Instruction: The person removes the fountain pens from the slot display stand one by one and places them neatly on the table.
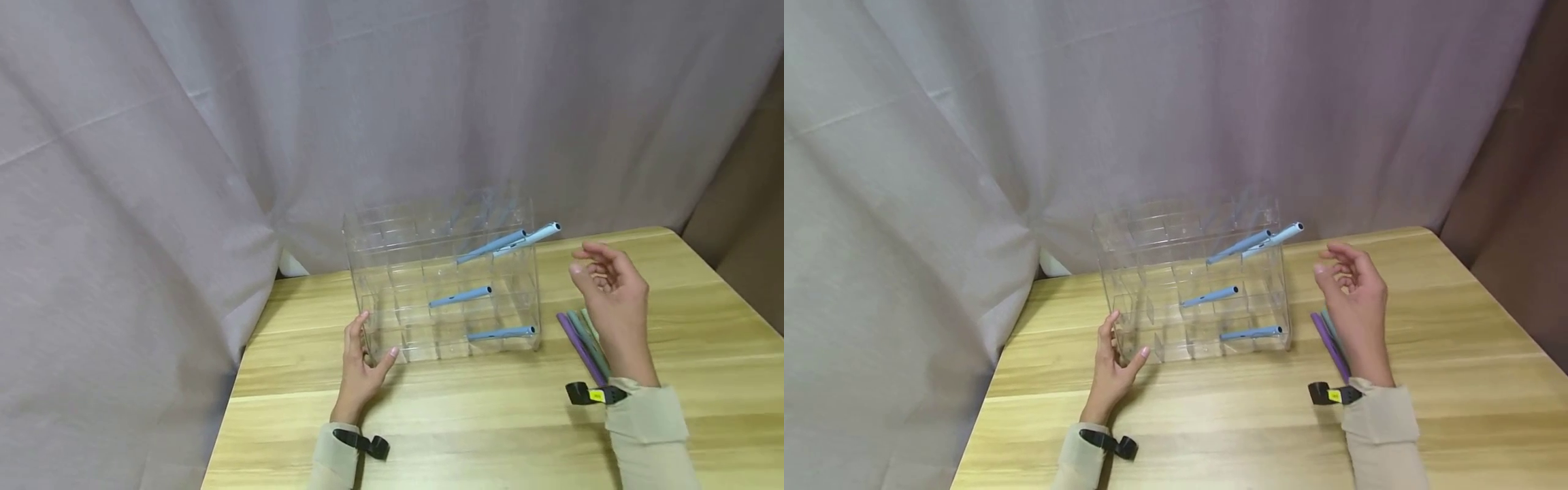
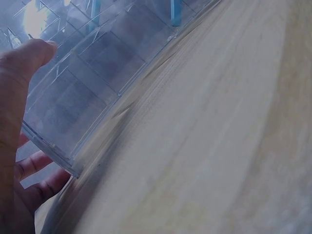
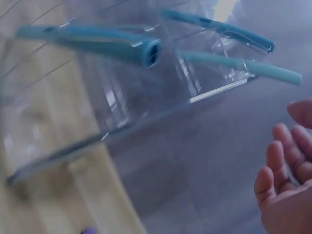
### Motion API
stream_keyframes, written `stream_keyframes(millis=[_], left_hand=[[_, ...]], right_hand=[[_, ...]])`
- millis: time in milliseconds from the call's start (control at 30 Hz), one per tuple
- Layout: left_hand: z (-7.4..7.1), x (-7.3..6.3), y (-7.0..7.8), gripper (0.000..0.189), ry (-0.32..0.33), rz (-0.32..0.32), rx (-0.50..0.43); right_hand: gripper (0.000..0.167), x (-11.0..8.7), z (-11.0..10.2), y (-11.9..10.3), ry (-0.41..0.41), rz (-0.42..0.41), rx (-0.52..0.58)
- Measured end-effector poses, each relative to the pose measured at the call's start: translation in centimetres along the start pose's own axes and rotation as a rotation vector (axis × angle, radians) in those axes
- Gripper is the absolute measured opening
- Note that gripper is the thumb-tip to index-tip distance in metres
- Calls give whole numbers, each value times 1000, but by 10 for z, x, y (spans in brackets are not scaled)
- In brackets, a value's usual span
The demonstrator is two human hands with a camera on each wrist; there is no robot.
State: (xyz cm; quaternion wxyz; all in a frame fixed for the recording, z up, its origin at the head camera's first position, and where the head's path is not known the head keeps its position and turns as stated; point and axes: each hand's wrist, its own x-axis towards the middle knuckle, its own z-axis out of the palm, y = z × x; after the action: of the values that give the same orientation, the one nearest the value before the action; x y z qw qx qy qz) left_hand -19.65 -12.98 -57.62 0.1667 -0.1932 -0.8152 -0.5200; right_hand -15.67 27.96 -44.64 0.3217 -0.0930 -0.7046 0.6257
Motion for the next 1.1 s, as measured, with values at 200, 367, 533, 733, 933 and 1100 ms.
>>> stream_keyframes(millis=[200, 367, 533, 733, 933, 1100], left_hand=[[1, 0, -1, 91, -3, -6, -3], [2, 0, 1, 89, -11, -12, -10], [2, 0, 1, 88, -8, -15, -19], [0, 0, 1, 88, -1, -4, -11], [-2, 0, 2, 89, 8, -18, -16], [-2, 0, 1, 89, -7, -22, -18]], right_hand=[[47, 26, 21, -9, -167, -97, 168], [44, 34, 32, -11, -222, -181, 163], [39, 38, 42, -14, -220, -208, 123], [37, 39, 50, -15, -190, -222, -16], [36, 38, 49, -17, -166, -234, -73], [38, 32, 32, -36, -85, -234, 303]])
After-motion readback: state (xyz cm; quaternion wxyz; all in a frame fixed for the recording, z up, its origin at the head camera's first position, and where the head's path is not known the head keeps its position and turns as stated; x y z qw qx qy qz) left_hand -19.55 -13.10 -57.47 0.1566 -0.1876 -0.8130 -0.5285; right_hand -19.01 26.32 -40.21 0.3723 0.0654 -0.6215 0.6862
